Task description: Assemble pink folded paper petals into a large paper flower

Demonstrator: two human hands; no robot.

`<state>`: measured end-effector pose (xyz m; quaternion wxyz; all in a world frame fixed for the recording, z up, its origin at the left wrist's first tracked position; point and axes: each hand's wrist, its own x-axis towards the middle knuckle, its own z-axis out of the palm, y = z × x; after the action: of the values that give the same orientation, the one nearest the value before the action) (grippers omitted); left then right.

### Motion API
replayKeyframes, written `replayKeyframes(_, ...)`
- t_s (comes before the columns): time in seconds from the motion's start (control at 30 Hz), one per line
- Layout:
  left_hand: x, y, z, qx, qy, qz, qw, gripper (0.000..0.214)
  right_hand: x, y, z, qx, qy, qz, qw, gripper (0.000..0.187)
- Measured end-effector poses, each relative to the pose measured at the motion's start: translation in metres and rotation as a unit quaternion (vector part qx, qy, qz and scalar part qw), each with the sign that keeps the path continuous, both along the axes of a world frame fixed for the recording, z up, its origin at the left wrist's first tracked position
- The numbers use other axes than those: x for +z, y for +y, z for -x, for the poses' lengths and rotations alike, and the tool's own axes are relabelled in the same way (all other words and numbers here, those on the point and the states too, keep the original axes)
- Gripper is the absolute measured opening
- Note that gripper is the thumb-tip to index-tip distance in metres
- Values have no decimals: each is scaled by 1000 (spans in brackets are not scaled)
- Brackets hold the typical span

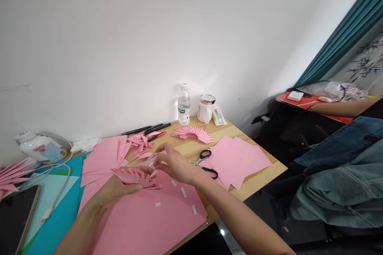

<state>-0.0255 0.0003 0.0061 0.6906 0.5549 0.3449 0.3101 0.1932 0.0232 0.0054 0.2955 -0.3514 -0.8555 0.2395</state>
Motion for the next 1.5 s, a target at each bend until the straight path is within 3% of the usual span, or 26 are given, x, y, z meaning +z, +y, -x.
replayKeyframes(0.07,-3,0,1,2,2,8,1000,37,2,2,-3,-27,30,-14,999,21)
replayKeyframes(0.13,-5,1,1,2,-13,8,1000,35,6,0,-17,-96,20,-19,995,27)
replayKeyframes(0.2,-6,1,2,-1,-46,4,999,30,9,-6,-41,-178,-63,4,982,28)
replayKeyframes(0.27,-6,2,2,-6,-83,5,997,26,11,-14,-67,-206,-170,46,963,30)
replayKeyframes(0.37,-8,2,3,-10,-108,16,994,26,6,-25,-94,-187,-272,85,940,34)
replayKeyframes(0.47,-9,2,4,-12,-108,21,994,30,-4,-26,-102,-182,-313,85,928,36)
replayKeyframes(0.73,-8,3,3,-5,-111,11,994,40,-10,-17,-97,-193,-301,73,931,30)
replayKeyframes(0.93,-8,1,4,6,-119,15,993,36,-8,-14,-99,-195,-297,71,932,7)
replayKeyframes(1.03,-8,1,4,5,-133,14,991,40,-10,-11,-103,-230,-253,82,936,13)
replayKeyframes(1.13,-8,2,4,1,-134,12,991,37,-8,-9,-105,-231,-112,138,957,19)
replayKeyframes(1.2,-8,3,4,-4,-133,8,991,32,-5,-8,-101,-183,43,197,962,25)
replayKeyframes(1.27,-8,2,3,-7,-134,4,991,29,-3,-8,-93,-117,191,243,944,30)
replayKeyframes(1.33,-8,2,3,1,-136,2,991,32,-2,-8,-82,-65,280,275,917,40)
replayKeyframes(1.4,-8,1,2,16,-142,5,990,40,-2,-8,-70,-34,304,294,906,55)
replayKeyframes(1.5,-7,1,1,27,-158,15,987,44,-3,-5,-54,-8,263,259,929,55)
